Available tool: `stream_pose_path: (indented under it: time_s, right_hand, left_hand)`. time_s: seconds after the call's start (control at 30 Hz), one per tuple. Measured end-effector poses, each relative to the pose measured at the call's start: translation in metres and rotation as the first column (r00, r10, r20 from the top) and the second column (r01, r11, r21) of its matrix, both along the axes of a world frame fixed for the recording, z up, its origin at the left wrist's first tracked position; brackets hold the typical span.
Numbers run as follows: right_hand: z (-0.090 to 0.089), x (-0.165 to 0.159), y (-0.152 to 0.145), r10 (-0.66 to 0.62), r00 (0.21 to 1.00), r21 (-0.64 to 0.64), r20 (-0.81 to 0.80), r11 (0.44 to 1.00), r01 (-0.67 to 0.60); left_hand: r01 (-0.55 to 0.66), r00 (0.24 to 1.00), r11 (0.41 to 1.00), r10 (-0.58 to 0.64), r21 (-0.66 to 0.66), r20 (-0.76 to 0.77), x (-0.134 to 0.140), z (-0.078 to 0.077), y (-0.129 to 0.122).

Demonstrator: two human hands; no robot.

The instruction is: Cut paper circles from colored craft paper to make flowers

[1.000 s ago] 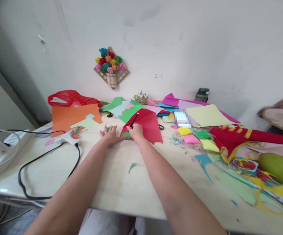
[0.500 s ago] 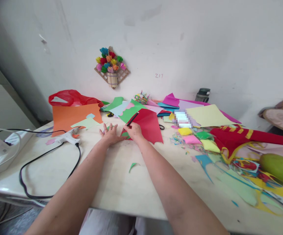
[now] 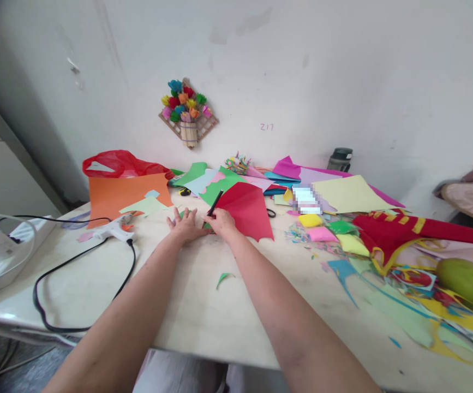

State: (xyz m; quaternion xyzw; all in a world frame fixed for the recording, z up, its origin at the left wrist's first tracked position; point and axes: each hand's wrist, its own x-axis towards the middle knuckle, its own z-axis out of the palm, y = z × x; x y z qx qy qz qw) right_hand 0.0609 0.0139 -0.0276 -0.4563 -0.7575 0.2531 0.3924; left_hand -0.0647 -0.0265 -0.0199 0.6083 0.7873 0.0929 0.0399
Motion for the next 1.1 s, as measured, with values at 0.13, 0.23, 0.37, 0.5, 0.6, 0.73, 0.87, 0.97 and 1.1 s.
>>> stream_pose_path:
  time_s: [0.13,0.23,0.37,0.5,0.6,0.73,0.87,0.97,1.1]
  right_hand:
    - [0.0005,0.0001,-0.0008,0.006,1.000,0.002,0.006,1.000,-0.006]
    - [0.0001,-0.0002,-0.0007,0.001,1.000,0.003,0.008,1.000,-0.001]
    - [-0.0002,-0.0004,-0.0003,-0.005,1.000,0.006,0.010,1.000,0.005]
    - [-0.0005,-0.0005,0.0008,-0.011,1.000,0.009,0.014,1.000,0.011]
    - [-0.0006,-0.0004,0.0015,-0.022,1.000,0.004,0.023,1.000,0.022]
    - [-0.0008,0.0004,0.0022,-0.036,0.999,0.018,0.034,0.999,0.035]
    - [-0.0008,0.0015,0.0029,-0.065,0.997,0.037,0.052,0.997,0.063]
    - [-0.0004,0.0023,0.0030,-0.081,0.995,0.036,0.060,0.996,0.079]
    - [0.0006,0.0035,0.0022,-0.098,0.994,0.050,0.058,0.994,0.095]
  left_hand:
    - [-0.001,1.000,1.000,0.001,-0.012,0.005,0.0001,0.0002,0.0002]
    - [0.000,1.000,1.000,0.000,-0.010,0.008,-0.0002,-0.0004,0.0008]
    - [0.007,1.000,1.000,-0.007,-0.013,0.015,-0.0009,-0.0011,0.0016]
    - [0.008,1.000,1.000,-0.008,-0.011,0.018,-0.0012,-0.0016,0.0021]
    - [0.002,1.000,1.000,-0.002,-0.011,0.019,-0.0009,-0.0017,0.0021]
    - [0.004,1.000,1.000,-0.003,-0.020,0.017,-0.0002,-0.0004,0.0009]
    - [0.008,1.000,0.999,-0.007,-0.033,0.020,0.0012,0.0031,-0.0014]
    - [0.009,1.000,0.999,-0.008,-0.041,0.026,0.0019,0.0050,-0.0025]
    - [0.010,1.000,0.999,-0.009,-0.035,0.026,0.0011,0.0037,-0.0016]
